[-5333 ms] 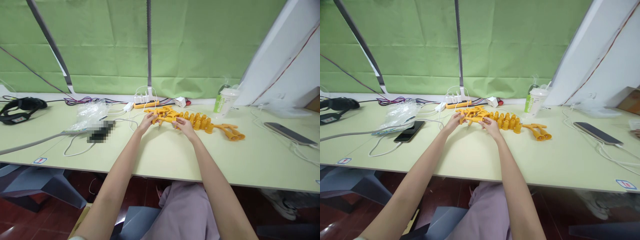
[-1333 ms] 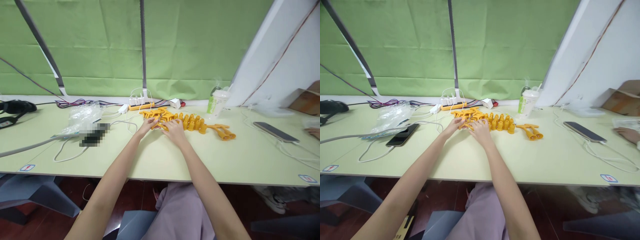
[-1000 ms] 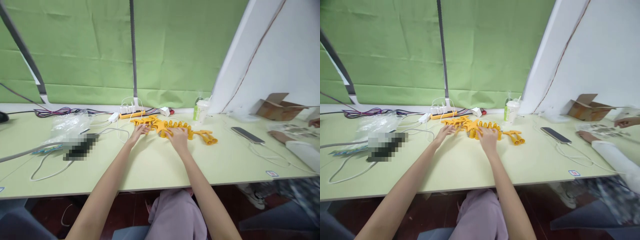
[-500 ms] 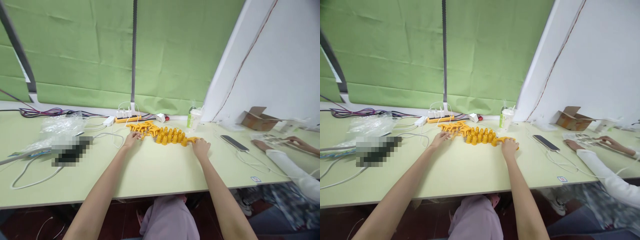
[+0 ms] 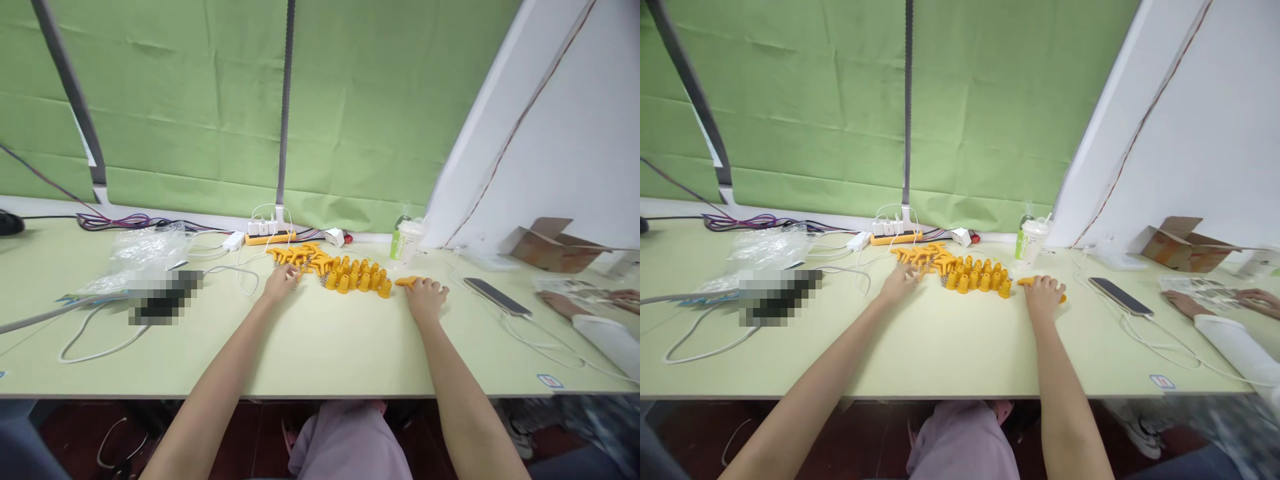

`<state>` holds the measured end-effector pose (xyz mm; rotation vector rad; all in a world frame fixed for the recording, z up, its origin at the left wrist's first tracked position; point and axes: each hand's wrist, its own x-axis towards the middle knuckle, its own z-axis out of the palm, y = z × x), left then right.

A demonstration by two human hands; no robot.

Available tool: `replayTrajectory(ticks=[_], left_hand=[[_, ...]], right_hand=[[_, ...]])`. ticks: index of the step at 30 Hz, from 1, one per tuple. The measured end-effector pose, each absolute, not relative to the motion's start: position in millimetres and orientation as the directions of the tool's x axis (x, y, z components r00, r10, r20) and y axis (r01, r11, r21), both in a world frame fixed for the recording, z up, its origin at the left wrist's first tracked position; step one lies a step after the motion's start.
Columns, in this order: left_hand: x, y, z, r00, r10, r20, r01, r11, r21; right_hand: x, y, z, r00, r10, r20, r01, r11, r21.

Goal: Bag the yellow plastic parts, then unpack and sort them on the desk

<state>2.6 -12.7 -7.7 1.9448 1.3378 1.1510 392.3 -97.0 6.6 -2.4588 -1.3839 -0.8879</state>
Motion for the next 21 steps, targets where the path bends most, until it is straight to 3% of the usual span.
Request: replayTrajectory(ticks=[4,7,13,18,21], left_hand=[[10,-19,-8,0.215,0.918,0.332,0.696,-0.383,0.608],[10,-21,-7,0.230,0.928,0.294,0.769,-0.359,0.530],[-5,-13,0,0.149,0.970,0.190,0.791,-0.232,0.566],[-24,-11,9,0.121,0.979,0.163,0.827,-0.191,0.529],[-48,-12,15,0.100,0.990,0.103,0.757,-0.143,0.638]], right_hand=[[374,-96,13,0.292,0.665,0.688,0.914,-0.405,0.003],[356,-93,15,0.312,0.677,0.667,0.945,-0.293,-0.144],[336,-91,8,0.404,0.830,0.384,0.902,-0.291,-0.320],[333,-98,5,0.549,0.724,0.418,0.804,-0.321,-0.500],[336,-101,11,0.643,0.587,0.491,0.722,-0.253,-0.644]])
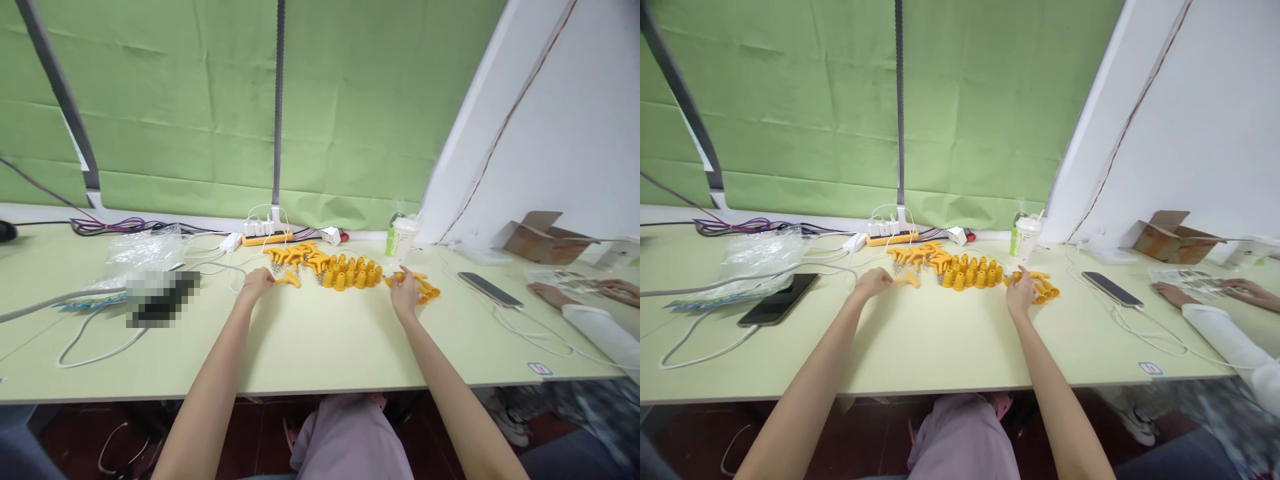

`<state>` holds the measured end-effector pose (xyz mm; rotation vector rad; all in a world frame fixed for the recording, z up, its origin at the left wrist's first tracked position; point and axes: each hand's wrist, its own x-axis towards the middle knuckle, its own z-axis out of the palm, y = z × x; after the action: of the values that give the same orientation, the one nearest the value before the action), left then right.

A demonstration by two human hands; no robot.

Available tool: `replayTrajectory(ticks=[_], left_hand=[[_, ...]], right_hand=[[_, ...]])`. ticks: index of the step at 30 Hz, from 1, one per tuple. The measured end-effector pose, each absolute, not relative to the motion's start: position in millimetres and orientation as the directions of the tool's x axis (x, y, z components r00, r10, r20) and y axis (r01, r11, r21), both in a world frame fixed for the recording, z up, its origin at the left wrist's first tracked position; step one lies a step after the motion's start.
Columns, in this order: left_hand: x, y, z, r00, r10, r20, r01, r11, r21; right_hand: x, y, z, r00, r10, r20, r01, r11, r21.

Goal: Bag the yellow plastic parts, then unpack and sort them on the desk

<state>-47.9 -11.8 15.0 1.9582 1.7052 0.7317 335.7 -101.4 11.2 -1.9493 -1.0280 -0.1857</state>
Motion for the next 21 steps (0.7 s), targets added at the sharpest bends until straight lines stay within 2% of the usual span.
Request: replayTrajectory(ticks=[3,5,8,10,12,13,14,21], left_hand=[[-70,-13,22,0.133,0.991,0.011,0.513,-0.079,0.855],[-71,-17,27,0.179,0.983,0.044,0.279,-0.093,0.956],[-48,-24,34,0.184,0.963,0.198,-0.072,-0.188,0.980],[-26,-28,36,0.190,0.946,0.264,-0.213,-0.223,0.951],[-8,-30,35,0.200,0.939,0.279,-0.264,-0.222,0.938],[-3,-30,34,0.198,0.941,0.276,-0.268,-0.219,0.938],[0,-29,33,0.189,0.943,0.274,-0.266,-0.219,0.939],[-1,-26,25,0.207,0.932,0.297,-0.164,-0.266,0.950]], right_hand=[[334,-101,19,0.680,0.507,0.529,0.640,-0.059,-0.766],[323,-99,24,0.678,0.503,0.535,0.601,0.040,-0.798],[284,-91,30,0.606,0.538,0.586,0.604,0.168,-0.779],[247,-85,32,0.454,0.630,0.630,0.634,0.268,-0.725],[207,-78,33,0.102,0.776,0.622,0.671,0.408,-0.619],[189,-74,33,-0.076,0.812,0.579,0.681,0.466,-0.565],[174,-70,32,-0.166,0.823,0.542,0.686,0.492,-0.536],[148,-62,21,-0.035,0.857,0.515,0.617,0.424,-0.663]])
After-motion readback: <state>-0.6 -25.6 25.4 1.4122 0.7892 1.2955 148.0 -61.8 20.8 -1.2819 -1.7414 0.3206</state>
